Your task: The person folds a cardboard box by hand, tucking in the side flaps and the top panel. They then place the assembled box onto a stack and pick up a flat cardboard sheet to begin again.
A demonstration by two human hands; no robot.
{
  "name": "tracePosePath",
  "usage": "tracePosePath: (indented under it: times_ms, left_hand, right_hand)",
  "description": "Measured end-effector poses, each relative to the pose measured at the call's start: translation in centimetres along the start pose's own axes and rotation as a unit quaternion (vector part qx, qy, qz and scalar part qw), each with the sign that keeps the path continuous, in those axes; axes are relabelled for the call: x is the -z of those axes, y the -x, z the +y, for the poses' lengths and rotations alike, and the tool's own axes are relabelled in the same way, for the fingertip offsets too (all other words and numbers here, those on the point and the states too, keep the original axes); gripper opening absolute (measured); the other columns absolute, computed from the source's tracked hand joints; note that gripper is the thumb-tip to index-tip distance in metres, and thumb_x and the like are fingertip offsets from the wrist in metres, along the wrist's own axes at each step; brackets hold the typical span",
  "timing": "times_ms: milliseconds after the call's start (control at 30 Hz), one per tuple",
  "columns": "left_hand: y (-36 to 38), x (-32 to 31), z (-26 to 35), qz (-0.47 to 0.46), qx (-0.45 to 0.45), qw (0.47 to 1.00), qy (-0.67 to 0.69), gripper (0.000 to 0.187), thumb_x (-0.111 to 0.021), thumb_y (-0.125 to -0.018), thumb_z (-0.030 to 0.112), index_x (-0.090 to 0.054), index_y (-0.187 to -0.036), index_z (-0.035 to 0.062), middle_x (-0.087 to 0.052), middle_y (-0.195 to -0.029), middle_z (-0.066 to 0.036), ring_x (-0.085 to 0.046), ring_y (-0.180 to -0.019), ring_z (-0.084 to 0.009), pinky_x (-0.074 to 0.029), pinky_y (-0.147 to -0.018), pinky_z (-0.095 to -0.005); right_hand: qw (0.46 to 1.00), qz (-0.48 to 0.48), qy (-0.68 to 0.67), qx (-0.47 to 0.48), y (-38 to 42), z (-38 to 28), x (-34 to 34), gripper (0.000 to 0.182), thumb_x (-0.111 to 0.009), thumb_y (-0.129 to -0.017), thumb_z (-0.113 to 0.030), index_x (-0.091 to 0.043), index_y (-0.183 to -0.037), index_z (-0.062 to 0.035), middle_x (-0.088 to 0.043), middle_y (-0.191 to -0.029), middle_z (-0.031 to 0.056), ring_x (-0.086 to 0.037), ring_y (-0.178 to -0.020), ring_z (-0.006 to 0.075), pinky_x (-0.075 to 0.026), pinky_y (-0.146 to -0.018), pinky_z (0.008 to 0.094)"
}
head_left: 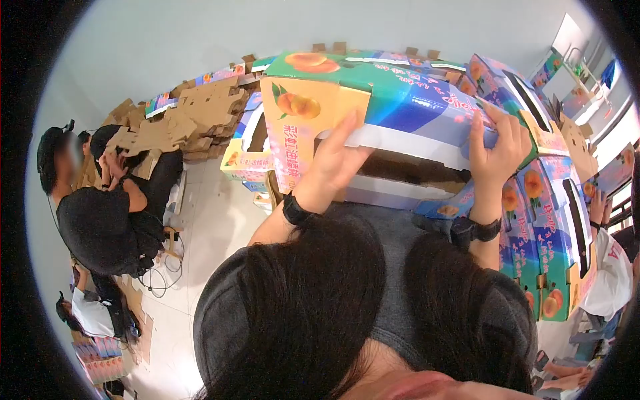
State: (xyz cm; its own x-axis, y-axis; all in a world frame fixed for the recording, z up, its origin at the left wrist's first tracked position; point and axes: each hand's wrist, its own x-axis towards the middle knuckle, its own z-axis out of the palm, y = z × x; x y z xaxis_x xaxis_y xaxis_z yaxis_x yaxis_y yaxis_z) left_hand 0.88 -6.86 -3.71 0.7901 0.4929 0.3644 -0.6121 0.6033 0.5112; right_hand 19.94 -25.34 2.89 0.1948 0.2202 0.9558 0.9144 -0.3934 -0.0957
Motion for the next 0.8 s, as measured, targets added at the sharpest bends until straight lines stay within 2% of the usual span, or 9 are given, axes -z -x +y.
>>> tracePosePath:
  times_ms: [300, 400, 500, 600, 633, 667, 733, 767, 800]
  left_hand:
    - [0.2, -1.0, 0.5, 0.037, -0.021, 0.997, -0.062, 0.039, -0.06, -0.104, 0.027, -0.052, -0.139, 0.0109, -0.059, -0.137, -0.004, -0.056, -0.128, -0.019, -0.043, -0.111, -0.0419]
    - [0.3, -1.8, 0.7, 0.063, 0.009, 0.998, -0.01, 0.039, -0.06, -0.104, 0.027, -0.052, -0.137, 0.0101, -0.06, -0.135, -0.006, -0.056, -0.127, -0.0213, -0.043, -0.112, -0.0417]
    - [0.8, -3.2, 1.4, 0.127, 0.125, 0.981, 0.081, 0.05, -0.062, -0.102, 0.033, -0.049, -0.145, 0.009, -0.055, -0.146, -0.012, -0.052, -0.135, -0.0271, -0.039, -0.117, -0.0449]
    - [1.3, -1.4, 1.8, -0.028, 0.271, 0.962, 0.025, 0.053, -0.06, -0.102, 0.033, -0.047, -0.145, 0.0047, -0.054, -0.147, -0.018, -0.05, -0.138, -0.0298, -0.041, -0.115, -0.0457]
    - [1.5, -1.6, 2.0, -0.007, 0.34, 0.938, 0.069, 0.053, -0.061, -0.102, 0.023, -0.045, -0.147, 0.0012, -0.055, -0.145, -0.022, -0.053, -0.135, -0.0324, -0.044, -0.114, -0.045]
    - [2.0, -1.6, 1.8, -0.074, 0.315, 0.945, -0.053, 0.053, -0.062, -0.1, 0.02, -0.045, -0.147, 0.001, -0.057, -0.142, -0.022, -0.055, -0.133, -0.0322, -0.044, -0.113, -0.0443]
    - [3.4, -2.0, 1.6, -0.201, 0.245, 0.903, -0.292, 0.053, -0.065, -0.098, 0.014, -0.046, -0.146, 0.0008, -0.062, -0.135, -0.021, -0.06, -0.127, -0.0317, -0.046, -0.111, -0.0431]
    - [4.2, -2.7, 1.8, -0.217, 0.165, 0.869, -0.414, 0.046, -0.071, -0.093, 0.007, -0.058, -0.136, 0.0025, -0.068, -0.126, -0.017, -0.065, -0.118, -0.0287, -0.048, -0.106, -0.0414]
    - [3.7, -2.4, 1.8, -0.293, -0.053, 0.72, -0.627, 0.037, -0.078, -0.085, 0.012, -0.069, -0.121, 0.0095, -0.072, -0.116, -0.009, -0.065, -0.116, -0.0246, -0.048, -0.103, -0.0435]
  right_hand:
    - [1.0, 0.0, 0.002, 0.008, -0.1, -0.3, 0.0, 0.03, -0.078, -0.083, -0.037, -0.074, -0.097, -0.0108, -0.07, -0.093, 0.0029, -0.06, -0.086, 0.024, -0.039, -0.083, 0.0366]
    - [1.0, -0.013, -0.004, 0.0, -0.4, -0.2, -0.1, 0.03, -0.079, -0.083, -0.038, -0.074, -0.096, -0.0114, -0.069, -0.09, 0.0021, -0.059, -0.084, 0.0228, -0.039, -0.081, 0.0367]
    - [1.0, -0.017, -0.006, -0.001, -0.8, 0.2, -0.6, 0.031, -0.079, -0.082, -0.039, -0.074, -0.094, -0.0117, -0.067, -0.087, 0.0016, -0.059, -0.082, 0.022, -0.039, -0.079, 0.0367]
    - [1.0, -0.005, -0.003, -0.001, -0.7, 1.0, -1.5, 0.03, -0.079, -0.083, -0.04, -0.074, -0.092, -0.0116, -0.066, -0.084, 0.0012, -0.059, -0.081, 0.0216, -0.039, -0.078, 0.0366]
    - [1.0, 0.001, -0.006, -0.002, -0.7, 1.2, -1.8, 0.03, -0.079, -0.083, -0.04, -0.074, -0.091, -0.0114, -0.066, -0.083, 0.001, -0.059, -0.081, 0.0216, -0.039, -0.078, 0.0366]
    - [1.0, 0.008, -0.01, -0.002, -0.7, 1.3, -2.0, 0.03, -0.078, -0.083, -0.041, -0.074, -0.09, -0.0113, -0.066, -0.082, 0.0009, -0.059, -0.08, 0.0215, -0.039, -0.078, 0.0366]
    - [1.0, 0.019, 0.0, -0.002, -0.8, 1.6, -2.5, 0.031, -0.078, -0.084, -0.042, -0.073, -0.088, -0.011, -0.066, -0.081, 0.0005, -0.059, -0.079, 0.0218, -0.04, -0.077, 0.0364]
    - [1.0, 0.021, 0.004, -0.003, -0.7, 2.1, -2.9, 0.031, -0.078, -0.084, -0.042, -0.073, -0.087, -0.011, -0.066, -0.081, 0.0005, -0.059, -0.079, 0.0219, -0.04, -0.077, 0.0365]
    - [1.0, 0.022, 0.007, -0.003, -0.7, 2.5, -3.2, 0.032, -0.077, -0.084, -0.042, -0.073, -0.087, -0.0109, -0.066, -0.081, 0.0006, -0.059, -0.079, 0.022, -0.04, -0.077, 0.0366]
